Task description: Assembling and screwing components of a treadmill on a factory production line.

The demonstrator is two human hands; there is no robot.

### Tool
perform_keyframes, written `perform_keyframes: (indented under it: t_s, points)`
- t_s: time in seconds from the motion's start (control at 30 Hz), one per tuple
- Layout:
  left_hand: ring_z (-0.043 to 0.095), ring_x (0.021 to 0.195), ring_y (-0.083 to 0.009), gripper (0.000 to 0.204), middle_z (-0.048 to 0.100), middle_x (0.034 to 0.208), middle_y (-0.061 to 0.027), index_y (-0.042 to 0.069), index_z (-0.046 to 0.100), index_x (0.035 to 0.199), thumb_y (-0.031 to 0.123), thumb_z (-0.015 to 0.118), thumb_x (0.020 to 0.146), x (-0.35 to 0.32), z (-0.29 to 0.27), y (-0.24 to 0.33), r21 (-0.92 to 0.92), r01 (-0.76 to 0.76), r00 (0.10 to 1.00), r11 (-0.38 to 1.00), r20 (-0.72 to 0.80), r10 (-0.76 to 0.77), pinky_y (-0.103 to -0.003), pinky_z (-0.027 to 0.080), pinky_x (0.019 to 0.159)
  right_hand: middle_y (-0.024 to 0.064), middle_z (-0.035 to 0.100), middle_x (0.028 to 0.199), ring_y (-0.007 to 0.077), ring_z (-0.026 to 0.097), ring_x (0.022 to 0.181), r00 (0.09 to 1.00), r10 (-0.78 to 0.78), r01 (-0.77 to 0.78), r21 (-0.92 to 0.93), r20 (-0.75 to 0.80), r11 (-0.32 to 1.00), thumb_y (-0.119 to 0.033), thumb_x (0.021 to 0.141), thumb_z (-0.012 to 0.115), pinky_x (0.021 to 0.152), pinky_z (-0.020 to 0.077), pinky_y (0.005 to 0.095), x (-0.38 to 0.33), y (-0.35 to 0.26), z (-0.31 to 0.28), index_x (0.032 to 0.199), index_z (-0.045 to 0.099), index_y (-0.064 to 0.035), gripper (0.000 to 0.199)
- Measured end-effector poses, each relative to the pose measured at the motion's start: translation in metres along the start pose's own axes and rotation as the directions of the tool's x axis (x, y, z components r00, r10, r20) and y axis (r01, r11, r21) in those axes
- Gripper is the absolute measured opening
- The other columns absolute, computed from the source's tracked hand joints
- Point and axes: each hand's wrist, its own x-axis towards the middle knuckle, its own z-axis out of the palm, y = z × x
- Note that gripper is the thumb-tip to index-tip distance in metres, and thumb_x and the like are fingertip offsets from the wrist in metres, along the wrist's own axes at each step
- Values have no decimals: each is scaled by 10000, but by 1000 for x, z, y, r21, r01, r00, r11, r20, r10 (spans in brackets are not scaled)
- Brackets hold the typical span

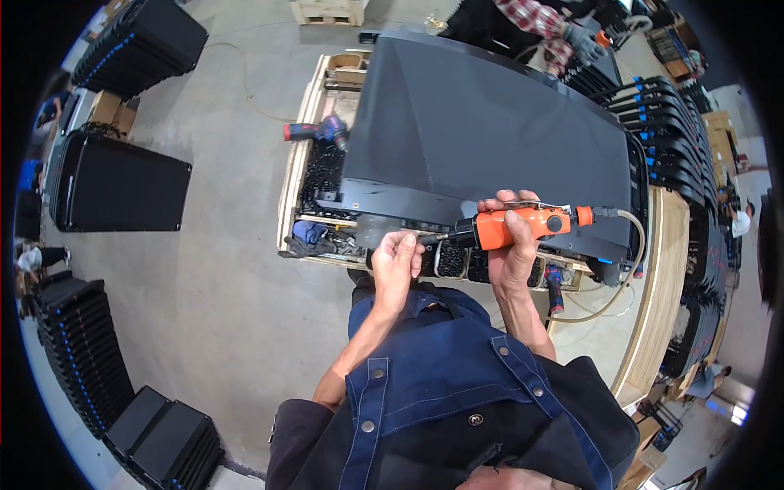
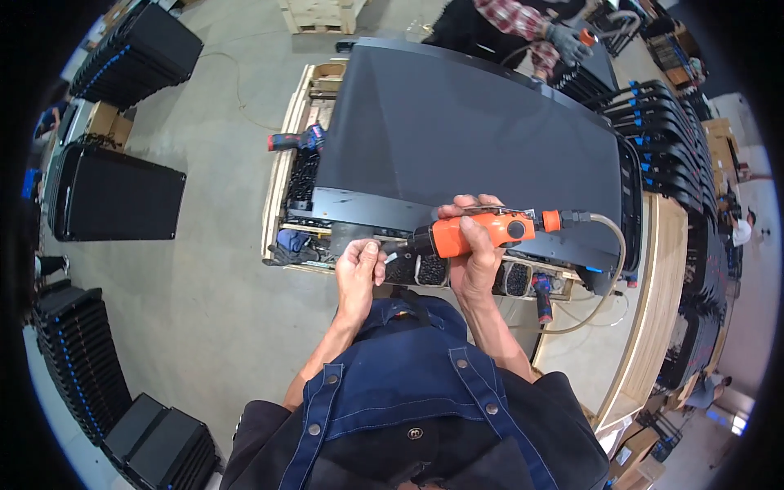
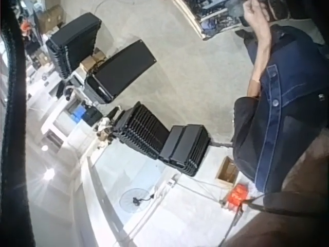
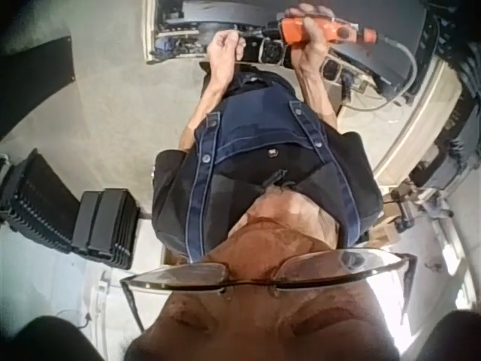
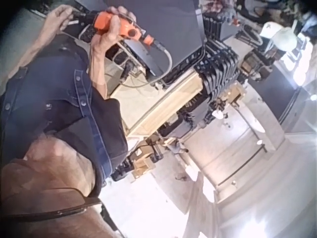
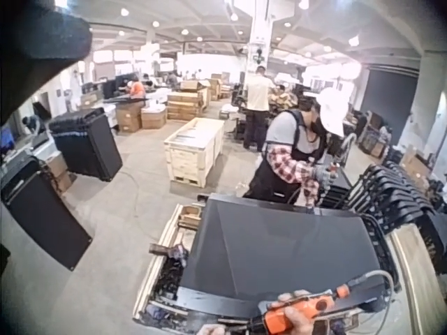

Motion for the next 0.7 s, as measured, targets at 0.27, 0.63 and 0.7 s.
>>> perform_keyframes:
  t_s: [0.27,0.63,0.7]
  points:
    - [361,531,-47,369,419,702,56,78,566,1160,423,519,1037,65,-59,27,-758,465,883,458,360,-301,-199,297,435,177,625,1141,287,652,1048,849,-149,308,-246,506,919,47,808,724,960,536,470,12,70,96,1206,487,-51,474]
    - [310,493,-30,423,365,619,88,119,561,900,506,476,1050,59,-104,31,-422,629,767,654,475,-431,-205,217,422,147,667,1048,224,680,957,667,137,363,-480,732,799,84,780,741,842,585,381,36,119,153,1102,564,-49,391]
    - [314,475,-34,460,369,607,88,84,593,946,521,485,1043,45,-112,29,-382,609,780,695,450,-436,-209,214,426,135,679,1016,215,685,929,676,137,391,-511,724,766,87,778,730,839,586,376,34,119,158,1078,572,-50,366]
